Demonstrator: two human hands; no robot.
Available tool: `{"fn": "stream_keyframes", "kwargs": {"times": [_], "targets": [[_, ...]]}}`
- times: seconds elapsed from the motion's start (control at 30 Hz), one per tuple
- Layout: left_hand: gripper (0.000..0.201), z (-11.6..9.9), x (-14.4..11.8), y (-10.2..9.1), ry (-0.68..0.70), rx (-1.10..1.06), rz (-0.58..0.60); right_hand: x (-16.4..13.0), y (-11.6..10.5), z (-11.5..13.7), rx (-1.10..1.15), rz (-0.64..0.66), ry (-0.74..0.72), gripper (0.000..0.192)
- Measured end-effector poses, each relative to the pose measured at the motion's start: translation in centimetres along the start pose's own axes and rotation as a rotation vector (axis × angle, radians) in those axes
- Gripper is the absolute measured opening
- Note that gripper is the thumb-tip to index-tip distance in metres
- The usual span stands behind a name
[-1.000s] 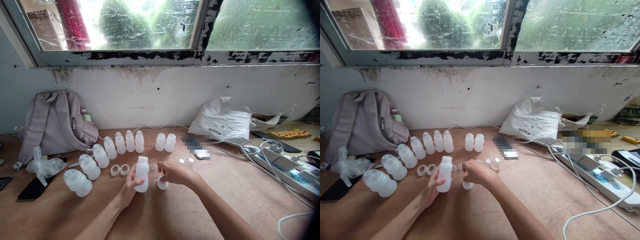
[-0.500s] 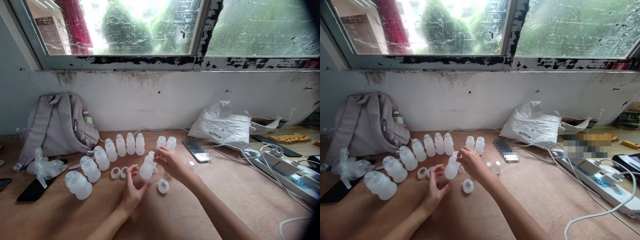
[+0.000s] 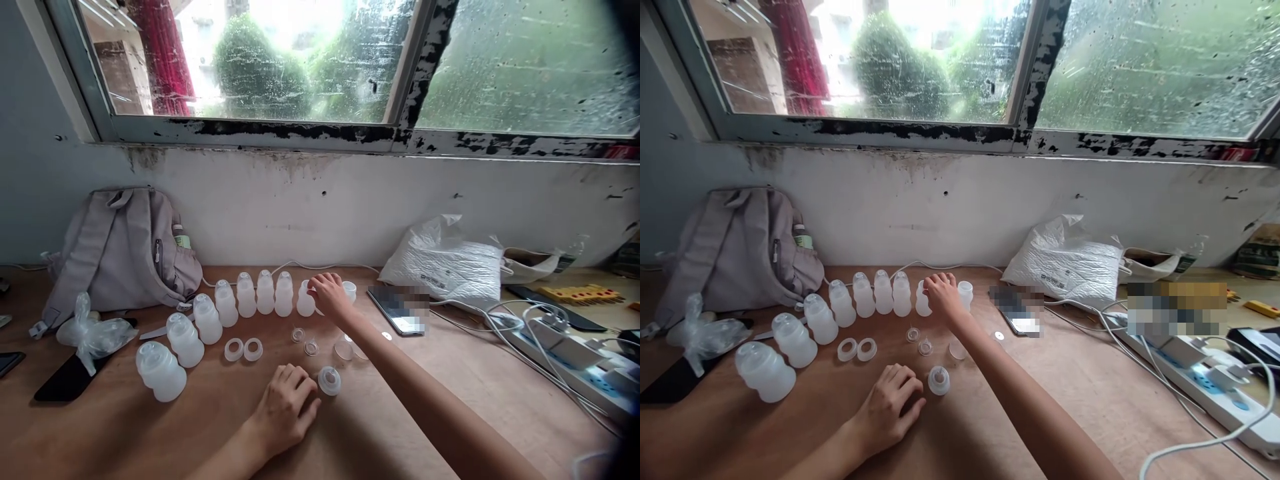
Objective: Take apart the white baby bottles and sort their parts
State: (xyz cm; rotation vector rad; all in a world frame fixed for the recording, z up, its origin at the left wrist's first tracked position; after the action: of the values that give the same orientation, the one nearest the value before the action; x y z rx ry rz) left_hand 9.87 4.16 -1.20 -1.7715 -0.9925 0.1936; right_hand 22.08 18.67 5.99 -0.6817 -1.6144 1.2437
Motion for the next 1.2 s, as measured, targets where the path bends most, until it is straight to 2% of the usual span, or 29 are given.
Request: {"fn": "stream_keyframes", "kwargs": {"times": [0.1, 0.27, 0.33, 0.43, 0.57, 0.67, 0.8, 0.93, 1.07, 1.2], "targets": [[0.012, 0.4, 0.1, -0.1, -0.091, 0.017, -0.02, 0.2, 0.0, -0.1, -0.029, 0.007, 0.021, 0.011], [0.011, 1.0, 0.1, 0.3, -0.128, 0.0, -0.043, -0.7, -1.2, 0.8, 0.085, -0.1, -0.001, 0.014], [0.01, 1.3, 0.0, 0.2, -0.145, -0.022, -0.093, -1.5, -0.9, 2.0, 0.177, -0.025, -0.061, 0.016], [0.012, 1.8, -0.1, -0.3, -0.204, -0.042, -0.16, -2.8, 0.6, 4.2, 0.215, 0.179, -0.164, 0.014], [0.014, 2.4, -0.3, -1.0, -0.265, -0.002, -0.178, -4.1, 2.1, 5.7, 0.179, 0.258, -0.177, 0.013], [0.016, 3.2, -0.4, -1.3, -0.292, 0.093, -0.235, -4.8, 2.3, 5.9, 0.195, 0.309, -0.192, 0.014], [0.042, 4.4, -0.3, -1.1, -0.272, 0.283, -0.237, -6.5, 0.7, 5.5, 0.285, 0.225, -0.175, 0.016], [0.057, 5.1, 0.5, -0.5, -0.233, 0.353, -0.18, -10.2, -0.6, 4.7, 0.398, 0.105, -0.045, 0.021], [0.059, 5.3, 1.3, -0.6, -0.204, 0.306, -0.166, -13.9, 0.4, 4.0, 0.446, 0.068, 0.049, 0.022], [0.048, 5.1, 1.6, -1.3, -0.193, 0.299, -0.154, -15.3, 2.4, 3.3, 0.503, 0.112, 0.095, 0.021]]}}
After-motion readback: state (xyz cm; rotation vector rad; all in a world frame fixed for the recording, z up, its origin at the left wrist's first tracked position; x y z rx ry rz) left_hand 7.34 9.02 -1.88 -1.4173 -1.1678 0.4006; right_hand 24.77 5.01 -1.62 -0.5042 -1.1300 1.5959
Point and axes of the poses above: each hand's wrist, its own x-axis towards the middle knuckle, its own y-axis out of the palm, z = x × y, the point moved 4 cm from there along x, towards the middle knuckle, and after that the axes turned 7 degrees about z, right-handed, at the moved point
